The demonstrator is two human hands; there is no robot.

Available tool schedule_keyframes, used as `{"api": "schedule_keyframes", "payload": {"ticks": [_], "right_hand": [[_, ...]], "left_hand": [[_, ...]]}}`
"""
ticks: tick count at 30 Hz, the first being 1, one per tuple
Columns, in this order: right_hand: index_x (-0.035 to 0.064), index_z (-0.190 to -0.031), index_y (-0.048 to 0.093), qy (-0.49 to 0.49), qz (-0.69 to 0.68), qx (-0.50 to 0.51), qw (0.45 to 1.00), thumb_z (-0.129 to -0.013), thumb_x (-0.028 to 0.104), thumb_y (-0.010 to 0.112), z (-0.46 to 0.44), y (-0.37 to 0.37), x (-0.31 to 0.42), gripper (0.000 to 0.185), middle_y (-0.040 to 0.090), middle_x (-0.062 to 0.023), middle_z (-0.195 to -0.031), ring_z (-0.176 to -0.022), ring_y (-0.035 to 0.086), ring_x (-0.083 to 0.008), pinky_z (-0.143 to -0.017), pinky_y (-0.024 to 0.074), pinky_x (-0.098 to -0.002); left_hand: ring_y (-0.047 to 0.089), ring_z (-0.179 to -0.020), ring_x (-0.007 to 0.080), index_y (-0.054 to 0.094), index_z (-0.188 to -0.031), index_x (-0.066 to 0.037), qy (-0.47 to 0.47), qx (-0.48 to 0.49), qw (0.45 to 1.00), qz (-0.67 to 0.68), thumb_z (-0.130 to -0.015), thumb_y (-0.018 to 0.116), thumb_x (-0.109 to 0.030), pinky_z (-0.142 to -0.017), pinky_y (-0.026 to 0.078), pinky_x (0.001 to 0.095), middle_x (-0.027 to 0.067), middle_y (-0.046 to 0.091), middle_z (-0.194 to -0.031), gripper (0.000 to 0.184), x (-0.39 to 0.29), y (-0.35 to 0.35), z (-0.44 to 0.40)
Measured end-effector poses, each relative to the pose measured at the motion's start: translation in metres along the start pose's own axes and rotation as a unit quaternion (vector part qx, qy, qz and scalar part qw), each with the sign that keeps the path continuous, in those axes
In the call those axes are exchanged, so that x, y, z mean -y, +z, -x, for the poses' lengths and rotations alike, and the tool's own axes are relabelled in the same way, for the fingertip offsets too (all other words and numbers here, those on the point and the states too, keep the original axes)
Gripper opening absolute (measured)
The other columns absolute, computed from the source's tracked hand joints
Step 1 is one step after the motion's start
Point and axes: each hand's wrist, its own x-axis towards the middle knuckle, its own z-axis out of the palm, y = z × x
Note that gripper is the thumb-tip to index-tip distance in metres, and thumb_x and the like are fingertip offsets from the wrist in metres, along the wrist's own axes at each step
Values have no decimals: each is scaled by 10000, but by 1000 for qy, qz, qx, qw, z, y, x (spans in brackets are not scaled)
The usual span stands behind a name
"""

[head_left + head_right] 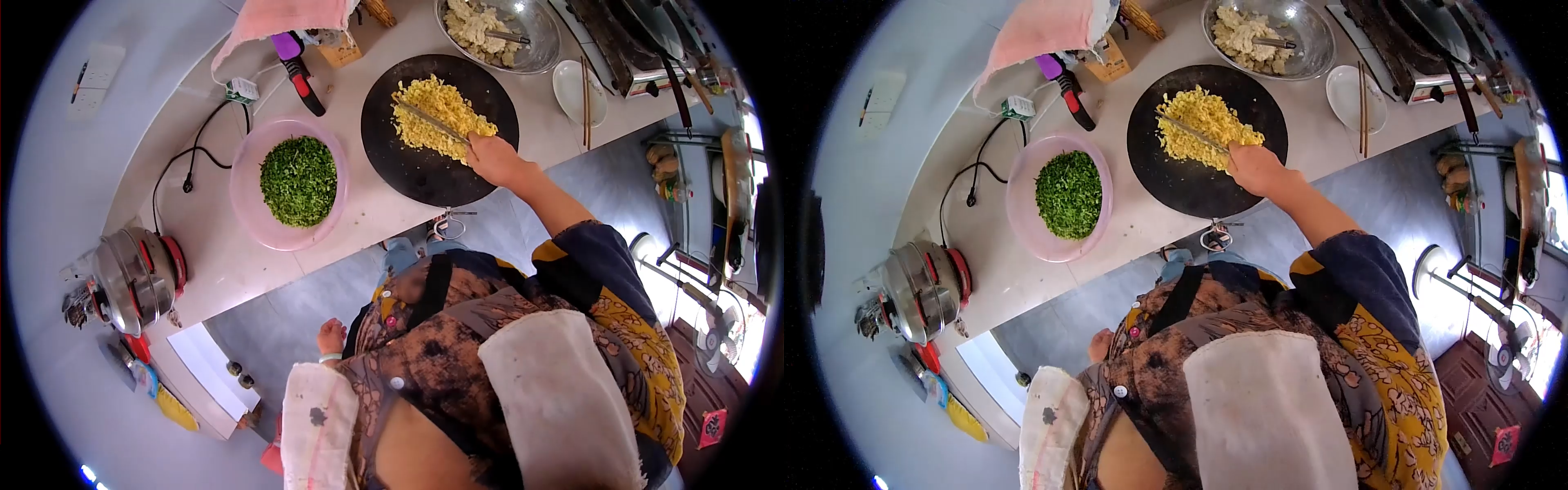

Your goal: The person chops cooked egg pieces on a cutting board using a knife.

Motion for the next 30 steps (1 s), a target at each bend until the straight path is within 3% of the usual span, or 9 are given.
{"api": "schedule_keyframes", "payload": {"ticks": [3,5,7,9,12,15,25,30], "right_hand": [[-22,-907,481,11,-14,-14,1000,-872,227,452,4,-16,11,253,599,-246,-770,-747,591,-419,-670,463,-504],[-25,-908,481,19,-17,-23,999,-872,228,451,1,-12,6,258,599,-247,-773,-750,592,-420,-673,464,-503],[-28,-909,479,20,-14,-22,999,-870,229,452,-10,5,-6,261,600,-247,-776,-753,593,-420,-676,465,-503],[-35,-910,476,19,-16,-25,999,-867,229,454,-13,7,-6,268,600,-250,-774,-754,592,-422,-679,463,-506],[-41,-912,475,14,-30,-35,999,-862,221,459,-8,-3,-6,268,601,-258,-781,-758,592,-426,-683,463,-509],[-42,-912,475,28,-46,-45,998,-859,215,465,0,-18,5,262,602,-267,-799,-766,590,-432,-692,461,-514],[-52,-930,482,47,-54,-45,996,-858,218,476,-10,-8,-7,279,600,-276,-805,-791,588,-438,-716,464,-506],[-48,-943,479,58,-56,-21,997,-859,220,473,-15,-5,10,281,601,-280,-838,-818,589,-434,-729,460,-509]], "left_hand": [[617,-671,150,577,-1042,-9,28,14,987,157,-844,613,-99,-546,495,246,55,624,-822,220,19,-6,-10],[616,-667,149,577,-1041,-11,-62,77,976,194,-846,607,-99,-543,495,246,55,624,-821,216,47,-29,-39],[616,-666,149,577,-1039,-12,-74,69,984,150,-848,602,-100,-543,495,245,54,624,-820,211,31,-22,-33],[616,-667,149,577,-1036,-14,-7,-11,1000,26,-852,597,-101,-545,496,245,53,624,-820,205,5,2,-11],[615,-664,147,581,-1026,-15,-11,-2,1000,-28,-853,599,-118,-545,496,245,50,624,-817,203,8,0,-22],[617,-665,149,583,-1019,-8,2,-7,1000,24,-850,604,-123,-544,500,251,56,625,-817,206,13,-4,-27],[620,-656,151,588,-1025,16,-19,-40,999,-4,-855,608,-115,-531,499,243,73,630,-820,216,-12,11,-10],[620,-654,148,578,-1031,15,-7,-7,1000,29,-855,610,-116,-525,494,240,69,627,-812,221,17,-1,-18]]}}
